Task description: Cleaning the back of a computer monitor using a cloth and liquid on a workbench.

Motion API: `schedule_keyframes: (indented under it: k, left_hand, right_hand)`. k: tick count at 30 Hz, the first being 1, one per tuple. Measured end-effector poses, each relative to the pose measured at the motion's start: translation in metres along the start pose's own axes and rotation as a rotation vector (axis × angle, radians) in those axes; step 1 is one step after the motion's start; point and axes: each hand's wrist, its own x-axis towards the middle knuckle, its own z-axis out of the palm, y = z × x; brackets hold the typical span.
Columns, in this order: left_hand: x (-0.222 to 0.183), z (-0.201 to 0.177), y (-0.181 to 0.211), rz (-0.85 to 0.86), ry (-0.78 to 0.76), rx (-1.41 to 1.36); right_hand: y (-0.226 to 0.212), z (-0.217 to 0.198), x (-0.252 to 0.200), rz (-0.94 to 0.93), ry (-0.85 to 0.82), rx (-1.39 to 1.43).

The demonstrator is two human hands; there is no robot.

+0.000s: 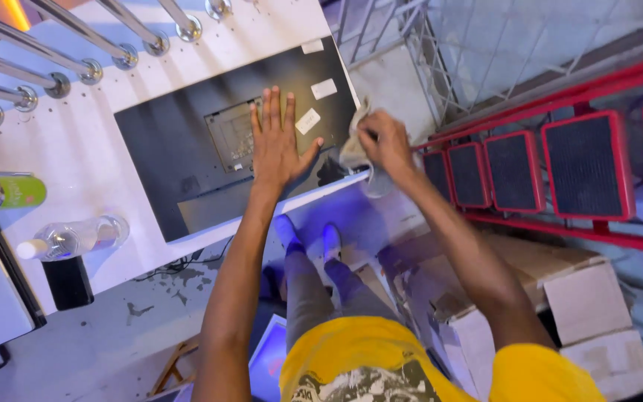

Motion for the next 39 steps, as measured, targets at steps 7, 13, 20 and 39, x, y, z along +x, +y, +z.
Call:
schedule_keyframes:
  k: [7, 13, 20, 39]
  left_hand:
    - [-0.005, 0.0, 0.003, 0.038, -0.068, 0.07]
    - [-0.007, 0.005, -0.007, 0.033, 0.053, 0.003]
    - [0.009, 0.001, -0.013, -0.012, 0.072, 0.001]
    - [0.011, -0.002, -0.011, -0.003, 0.023, 0.009]
  right_hand:
    - [-0.046, 0.02, 0.014, -0.271, 0.164, -0.002]
    - [-0.058, 0.017, -0.009, -0.036, -0.051, 0.099]
    - [-0.029, 0.042, 0.04, 0.077, 0.093, 0.148]
    - [0.0, 0.038, 0.038, 0.2, 0.178, 0.055]
